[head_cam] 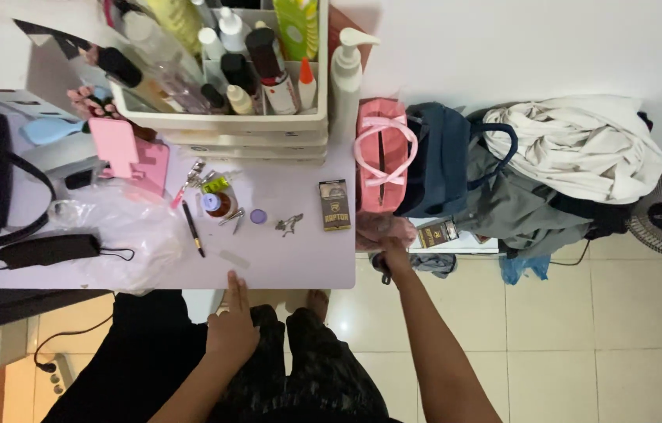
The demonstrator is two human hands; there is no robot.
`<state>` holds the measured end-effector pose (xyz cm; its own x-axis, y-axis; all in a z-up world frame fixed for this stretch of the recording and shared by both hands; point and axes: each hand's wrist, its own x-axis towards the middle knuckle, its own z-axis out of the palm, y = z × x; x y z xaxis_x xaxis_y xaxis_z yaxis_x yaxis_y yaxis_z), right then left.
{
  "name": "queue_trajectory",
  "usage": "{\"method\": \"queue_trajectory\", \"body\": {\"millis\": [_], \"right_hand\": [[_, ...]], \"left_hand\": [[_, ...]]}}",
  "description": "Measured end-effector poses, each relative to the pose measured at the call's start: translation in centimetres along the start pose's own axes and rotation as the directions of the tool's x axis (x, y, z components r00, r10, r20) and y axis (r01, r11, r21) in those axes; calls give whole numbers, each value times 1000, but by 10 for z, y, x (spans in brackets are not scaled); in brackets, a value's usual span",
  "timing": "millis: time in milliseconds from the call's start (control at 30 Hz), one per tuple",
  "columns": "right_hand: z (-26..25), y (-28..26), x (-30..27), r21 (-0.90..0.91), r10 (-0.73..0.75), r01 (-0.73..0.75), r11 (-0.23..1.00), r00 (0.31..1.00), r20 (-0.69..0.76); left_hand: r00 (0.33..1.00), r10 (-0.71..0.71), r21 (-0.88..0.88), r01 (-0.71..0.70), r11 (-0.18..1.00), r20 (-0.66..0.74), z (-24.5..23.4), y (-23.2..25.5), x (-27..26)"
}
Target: The recorder is searching through a bag and organizing items on a vanity desk.
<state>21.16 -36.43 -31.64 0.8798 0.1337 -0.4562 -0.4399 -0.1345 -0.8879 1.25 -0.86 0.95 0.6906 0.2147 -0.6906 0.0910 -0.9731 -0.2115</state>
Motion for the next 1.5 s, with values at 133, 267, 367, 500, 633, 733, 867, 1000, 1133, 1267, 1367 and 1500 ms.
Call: {"method": "queue_trajectory", "body": {"millis": [133, 267, 367, 500, 633, 733, 867, 1000, 1133, 1267, 1367, 1500], "right_hand": [[39, -97, -38, -291, 137, -146, 945, 989, -52], [55, -42, -3, -607, -26, -7, 795, 999, -46], [49, 40, 39, -836, -449, 334, 435, 885, 120], [52, -46, 4, -657, -553, 379, 652, 830, -70], [51, -129, -22, 353, -38, 189, 916, 919, -393], [46, -112, -2, 796, 270, 98, 597, 910, -315], [15, -25, 27, 262, -216, 345, 901, 883, -417], [-24, 8, 30, -472, -371, -137, 871, 448, -814], [-40, -68, 6, -261, -178, -536, 803, 203, -963], [-62, -82, 26, 145, 455, -685, 714, 297, -839], [-80, -37, 45, 217, 544, -640, 737, 372, -752], [-104, 25, 59, 63, 372, -519, 853, 517, -771]], "left_hand": [[996, 49, 100, -42, 994, -72, 10, 1, 2], [1000, -15, 11, 15, 1000, -9, -9, 6, -4], [999, -14, 26, 15, 1000, -39, -14, 7, -10], [999, 18, 49, -16, 999, -36, -17, 5, -11], [1000, -4, 44, 4, 999, 11, -16, 6, -8], [999, 18, 40, -16, 999, -45, -13, 5, -8], [1000, 9, 55, -9, 998, -2, -24, 7, -11], [994, -1, 90, -8, 996, 108, -37, 8, -10], [1000, -7, 107, 8, 994, -3, -13, 11, 1], [997, -14, 199, 29, 980, -77, 3, 18, 12], [997, -20, 201, 34, 979, -73, -2, 23, 13], [992, -71, 110, 83, 990, -105, 3, 26, 16]]}}
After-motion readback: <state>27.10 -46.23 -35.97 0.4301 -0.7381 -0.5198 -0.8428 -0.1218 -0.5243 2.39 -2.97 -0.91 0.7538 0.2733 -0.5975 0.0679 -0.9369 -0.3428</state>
